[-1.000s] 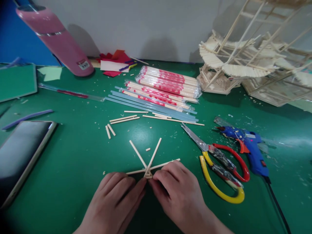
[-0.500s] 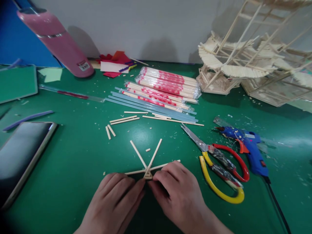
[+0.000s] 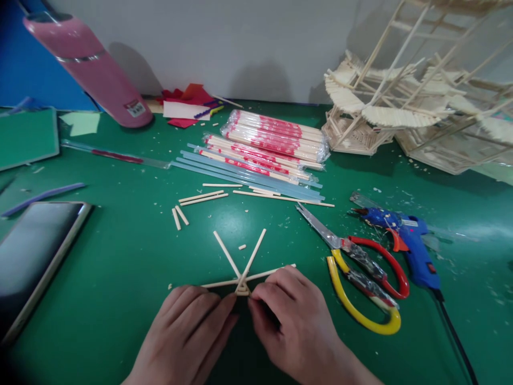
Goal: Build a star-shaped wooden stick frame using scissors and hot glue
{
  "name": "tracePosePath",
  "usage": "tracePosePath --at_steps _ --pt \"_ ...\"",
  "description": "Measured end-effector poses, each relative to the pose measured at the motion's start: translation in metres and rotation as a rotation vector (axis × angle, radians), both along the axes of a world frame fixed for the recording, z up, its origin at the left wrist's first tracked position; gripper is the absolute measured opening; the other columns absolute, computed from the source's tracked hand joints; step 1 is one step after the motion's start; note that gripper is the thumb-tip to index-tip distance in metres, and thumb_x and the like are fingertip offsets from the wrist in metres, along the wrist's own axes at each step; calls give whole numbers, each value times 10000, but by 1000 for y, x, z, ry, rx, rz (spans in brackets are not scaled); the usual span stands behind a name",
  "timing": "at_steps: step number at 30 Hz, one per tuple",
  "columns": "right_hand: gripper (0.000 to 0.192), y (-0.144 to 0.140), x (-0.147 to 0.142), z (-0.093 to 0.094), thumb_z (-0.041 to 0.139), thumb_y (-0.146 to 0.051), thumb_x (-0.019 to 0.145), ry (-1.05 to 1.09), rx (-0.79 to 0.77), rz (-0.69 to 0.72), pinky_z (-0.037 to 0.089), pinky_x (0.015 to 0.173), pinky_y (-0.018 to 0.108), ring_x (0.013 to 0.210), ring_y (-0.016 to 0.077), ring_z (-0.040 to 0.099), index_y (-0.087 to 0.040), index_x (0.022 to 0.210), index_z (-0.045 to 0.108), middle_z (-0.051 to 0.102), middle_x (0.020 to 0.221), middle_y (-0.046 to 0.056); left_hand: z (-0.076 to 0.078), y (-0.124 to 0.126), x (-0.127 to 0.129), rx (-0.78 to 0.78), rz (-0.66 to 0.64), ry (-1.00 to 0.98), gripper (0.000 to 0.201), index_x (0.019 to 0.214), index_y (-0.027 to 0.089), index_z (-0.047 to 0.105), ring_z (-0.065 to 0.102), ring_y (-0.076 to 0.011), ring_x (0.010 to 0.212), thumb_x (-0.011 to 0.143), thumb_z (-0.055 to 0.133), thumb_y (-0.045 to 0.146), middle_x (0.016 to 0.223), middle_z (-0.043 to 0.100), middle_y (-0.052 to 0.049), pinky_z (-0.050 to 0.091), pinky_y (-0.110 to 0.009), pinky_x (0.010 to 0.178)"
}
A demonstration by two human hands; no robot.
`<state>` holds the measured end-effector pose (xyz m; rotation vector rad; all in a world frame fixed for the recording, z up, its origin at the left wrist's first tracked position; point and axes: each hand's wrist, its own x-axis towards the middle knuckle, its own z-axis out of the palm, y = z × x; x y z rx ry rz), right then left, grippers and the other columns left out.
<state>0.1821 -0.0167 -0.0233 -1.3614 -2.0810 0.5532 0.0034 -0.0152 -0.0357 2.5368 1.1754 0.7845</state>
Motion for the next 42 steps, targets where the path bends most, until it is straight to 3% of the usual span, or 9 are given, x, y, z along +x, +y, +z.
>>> tracePosePath --at_steps 4,22,33,42 --pt "122 0 -1 1 532 -72 738 -10 -4 3 420 570 274 626 135 501 -173 786 581 554 693 28 -5 -1 0 64 33 -53 232 922 137 600 465 -148 592 867 377 163 637 559 -21 355 -314 556" --pt "115 0 -3 -1 505 -106 765 -88 4 7 428 588 275 620 136 521 -187 778 586 570 681 16 -8 -1 -1 56 21 -19 252 950 138 601 463 -151 593 862 367 163 644 543 -26 352 -309 547" --pt "204 1 -3 -3 530 -152 796 -57 -31 3 453 585 251 664 127 554 -239 961 613 597 780 27 7 4 -1 43 -27 84 212 919 150 610 488 -146 575 832 419 127 632 559 -23 383 -291 530" --pt "201 1 -4 -3 531 -149 795 -71 -15 3 453 571 247 653 123 558 -232 946 635 595 769 27 5 3 0 62 -9 38 218 908 150 615 488 -135 569 837 411 119 618 556 -15 385 -285 528"
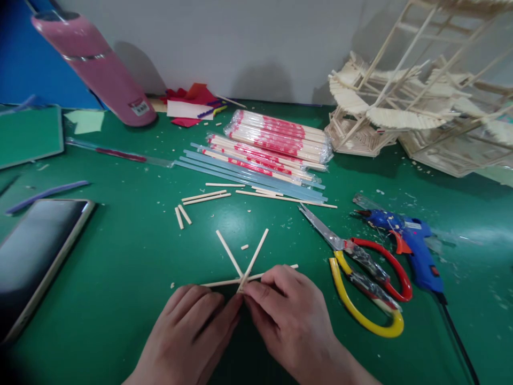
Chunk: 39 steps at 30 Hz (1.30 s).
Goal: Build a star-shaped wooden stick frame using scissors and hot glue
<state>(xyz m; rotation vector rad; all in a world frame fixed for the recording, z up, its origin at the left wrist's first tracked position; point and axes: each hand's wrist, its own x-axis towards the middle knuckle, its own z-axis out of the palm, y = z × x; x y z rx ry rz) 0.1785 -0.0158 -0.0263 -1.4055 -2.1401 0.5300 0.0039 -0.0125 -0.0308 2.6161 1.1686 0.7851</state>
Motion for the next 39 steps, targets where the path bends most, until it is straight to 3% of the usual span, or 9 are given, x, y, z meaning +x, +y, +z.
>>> tracePosePath --at_steps 30,35,39 --pt "189 -1 0 1 500 -207 817 4 -69 8 399 604 259 670 134 522 -247 962 616 570 756 20 5 0 1 -36 4 97 204 904 146 616 467 -150 554 842 422 150 614 563 -24 353 -284 514" --pt "135 -3 7 2 502 -207 809 345 -54 -205 400 489 208 553 101 488 -208 907 594 527 693 -4 10 0 -6 -63 47 -11 152 936 152 588 473 -163 625 819 491 156 682 582 -35 365 -312 585" --pt "109 -4 14 1 484 -230 826 409 4 -323 411 488 209 581 113 515 -214 892 569 548 722 1 10 5 -11 -45 110 -90 115 881 146 586 472 -171 663 815 494 131 711 579 -46 363 -324 613"
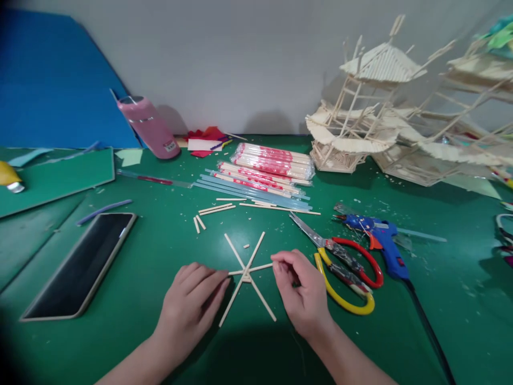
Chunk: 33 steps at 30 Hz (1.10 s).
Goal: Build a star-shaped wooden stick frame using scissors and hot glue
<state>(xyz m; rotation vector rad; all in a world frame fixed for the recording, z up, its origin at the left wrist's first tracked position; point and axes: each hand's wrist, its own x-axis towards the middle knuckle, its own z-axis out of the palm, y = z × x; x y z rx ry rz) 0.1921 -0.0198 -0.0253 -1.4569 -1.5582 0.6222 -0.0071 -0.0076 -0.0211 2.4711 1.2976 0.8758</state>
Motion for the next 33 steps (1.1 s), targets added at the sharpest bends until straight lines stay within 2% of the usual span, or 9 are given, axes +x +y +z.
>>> tracePosePath --at_steps 4,7,9,13,17,20,24,33 --pt "112 -1 4 -1 449 -262 849 47 28 -80 414 482 207 546 109 507 -216 912 530 543 679 -17 2 4 -4 2 30 9 125 875 148 589 477 -174 682 820 479 130 734 581 -53 366 -321 616" --pt "114 -2 6 -1 442 -267 852 56 22 -81 416 487 210 562 115 511 -213 914 522 541 683 -14 9 7 -7 1 59 33 127 856 143 593 473 -173 679 825 470 137 735 576 -56 366 -322 616" --pt "110 -2 7 -1 446 -259 849 49 13 -49 418 497 212 588 121 518 -213 918 518 553 713 -4 14 7 -8 14 53 50 131 857 146 594 471 -172 682 826 466 141 739 572 -56 365 -322 620" --pt "70 -1 4 1 480 -235 825 -2 -27 93 421 526 213 598 114 505 -216 874 526 534 733 -3 19 2 -1 4 -56 119 168 879 169 598 463 -170 674 838 437 146 726 564 -46 356 -315 611" --pt "63 -2 -2 1 517 -184 782 -94 -66 243 423 596 229 661 124 517 -218 828 544 534 754 0 12 -7 10 -41 -68 158 169 886 167 597 465 -174 670 840 434 162 718 559 -47 355 -314 607" --pt "95 -3 -5 0 533 -165 759 -169 -72 291 410 635 254 712 144 521 -221 832 552 552 770 6 3 -10 14 -41 -54 165 183 948 160 582 472 -180 681 835 437 161 745 566 -55 356 -318 608" --pt "89 -3 -7 1 525 -169 771 -250 -73 301 393 645 260 711 143 518 -225 830 558 563 772 2 -3 -12 14 -8 -63 178 204 972 162 581 472 -179 667 841 426 148 732 567 -54 348 -316 590" --pt "81 1 -13 -2 537 -177 768 -384 -77 270 378 652 265 699 143 532 -231 781 597 590 742 -5 -5 -10 16 -15 -76 123 210 936 141 595 472 -165 662 845 409 108 720 572 -53 379 -303 584"
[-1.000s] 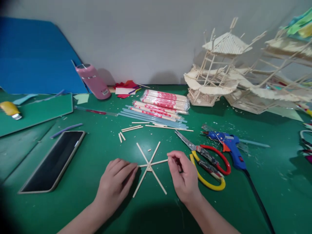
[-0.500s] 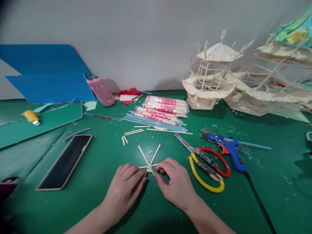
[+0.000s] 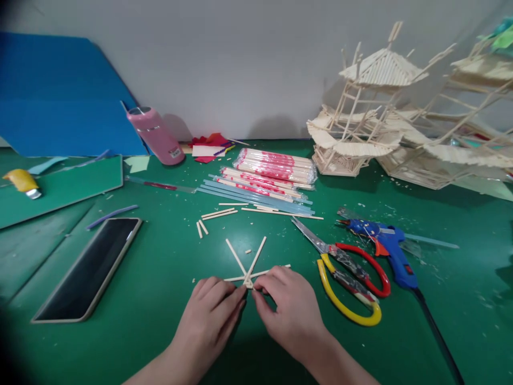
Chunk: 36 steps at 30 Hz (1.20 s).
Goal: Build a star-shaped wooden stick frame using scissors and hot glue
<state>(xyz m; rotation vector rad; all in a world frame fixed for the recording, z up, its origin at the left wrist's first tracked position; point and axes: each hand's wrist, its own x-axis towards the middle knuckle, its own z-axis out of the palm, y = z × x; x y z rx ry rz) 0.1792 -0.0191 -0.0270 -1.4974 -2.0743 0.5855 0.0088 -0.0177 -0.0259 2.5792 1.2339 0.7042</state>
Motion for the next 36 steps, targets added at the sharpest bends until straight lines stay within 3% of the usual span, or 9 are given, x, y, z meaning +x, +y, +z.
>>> tracePosePath --at_steps 8,12,21,36 --pt "88 -2 -1 -4 510 -213 798 -46 14 11 354 601 275 640 141 504 -213 741 577 557 680 -3 -6 -2 -1 -83 10 1 213 941 165 595 468 -167 648 831 418 116 723 578 -45 368 -297 563" --pt "93 -2 -1 -3 503 -227 805 -60 -16 -1 345 583 273 636 142 497 -213 744 571 547 674 -4 -13 -2 2 -51 67 -62 238 874 179 602 446 -157 600 854 367 150 661 551 -29 340 -288 533" --pt "103 -1 0 -4 507 -225 803 -58 -24 13 335 558 264 616 140 487 -214 720 566 540 652 -5 -2 0 0 -49 44 -95 182 853 146 590 481 -146 590 846 409 130 655 565 -27 391 -278 545" --pt "100 -2 2 -4 506 -189 809 -33 26 49 357 566 274 619 147 498 -201 775 600 550 658 12 -3 1 2 -64 93 -108 200 759 135 612 456 -151 568 826 423 120 623 547 -43 362 -283 509"
